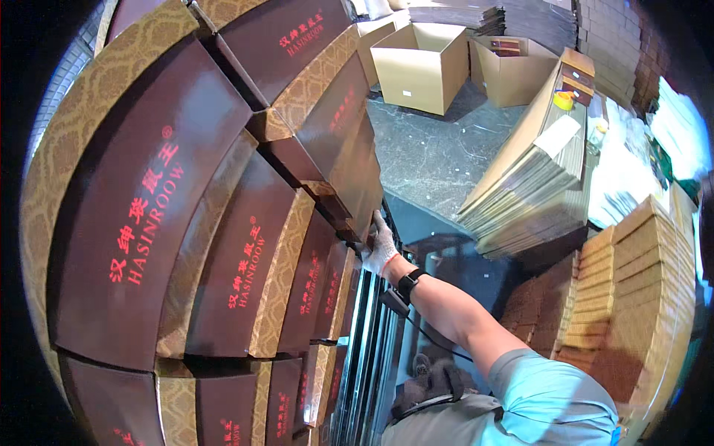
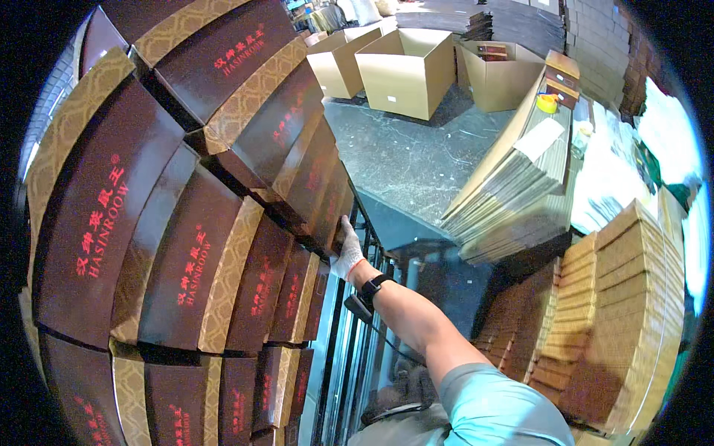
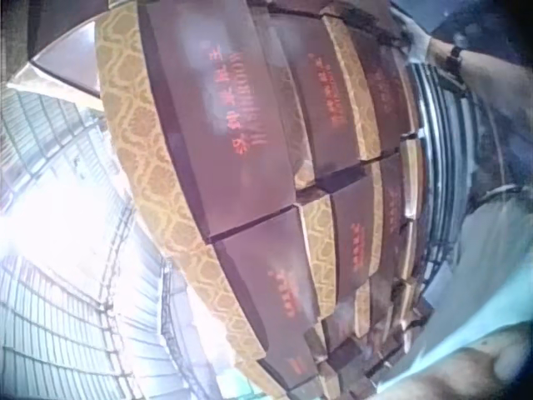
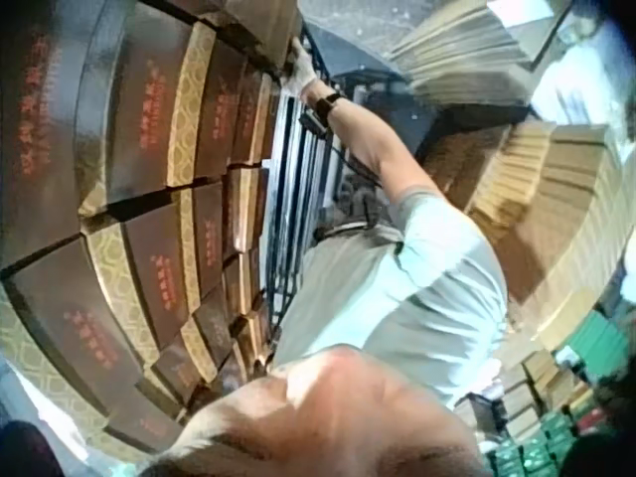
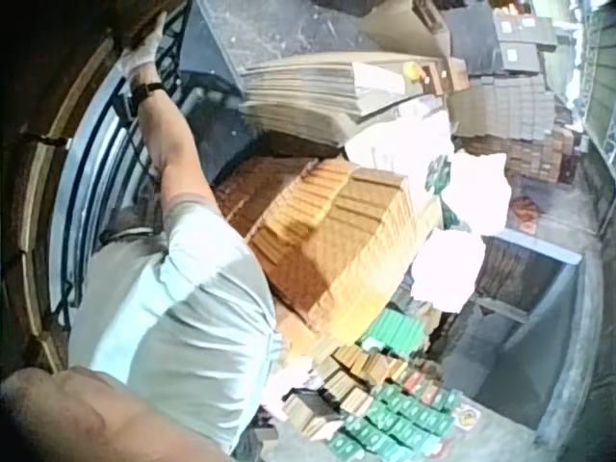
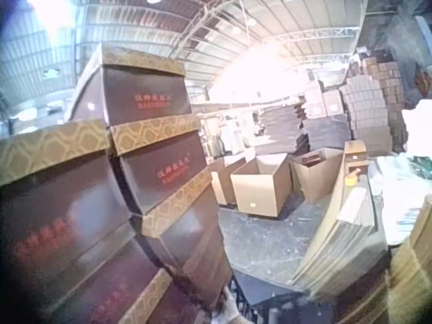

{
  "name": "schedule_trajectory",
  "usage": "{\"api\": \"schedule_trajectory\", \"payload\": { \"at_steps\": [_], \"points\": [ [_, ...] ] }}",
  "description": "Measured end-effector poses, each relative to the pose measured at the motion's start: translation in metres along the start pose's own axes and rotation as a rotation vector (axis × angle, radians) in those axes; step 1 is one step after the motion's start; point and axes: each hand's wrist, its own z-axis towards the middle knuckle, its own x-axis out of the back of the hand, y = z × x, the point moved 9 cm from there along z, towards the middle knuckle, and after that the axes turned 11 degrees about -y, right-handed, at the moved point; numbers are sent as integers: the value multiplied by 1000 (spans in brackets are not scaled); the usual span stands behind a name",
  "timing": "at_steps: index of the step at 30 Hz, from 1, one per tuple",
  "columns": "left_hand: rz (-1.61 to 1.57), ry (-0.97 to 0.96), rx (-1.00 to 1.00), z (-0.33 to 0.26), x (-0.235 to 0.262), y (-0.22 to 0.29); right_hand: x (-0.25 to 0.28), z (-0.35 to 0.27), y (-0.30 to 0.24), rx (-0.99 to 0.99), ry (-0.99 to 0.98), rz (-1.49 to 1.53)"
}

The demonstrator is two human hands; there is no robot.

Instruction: The recorder takes shoes from a rack, wraps them in paper, puts them into boxes, and applies labels to the boxes.

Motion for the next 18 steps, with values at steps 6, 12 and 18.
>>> {"api": "schedule_trajectory", "payload": {
  "at_steps": [6, 12, 18],
  "points": [
    [-72, -83, 7, -50, -42, 51, 6, 3, -1, -2, 33, 10],
    [-172, -126, -43, -43, -75, 149, 13, 23, 31, -92, -111, -52],
    [-207, -57, -242, 63, -52, 238, 44, 63, 124, -148, -63, -126]
  ]
}}
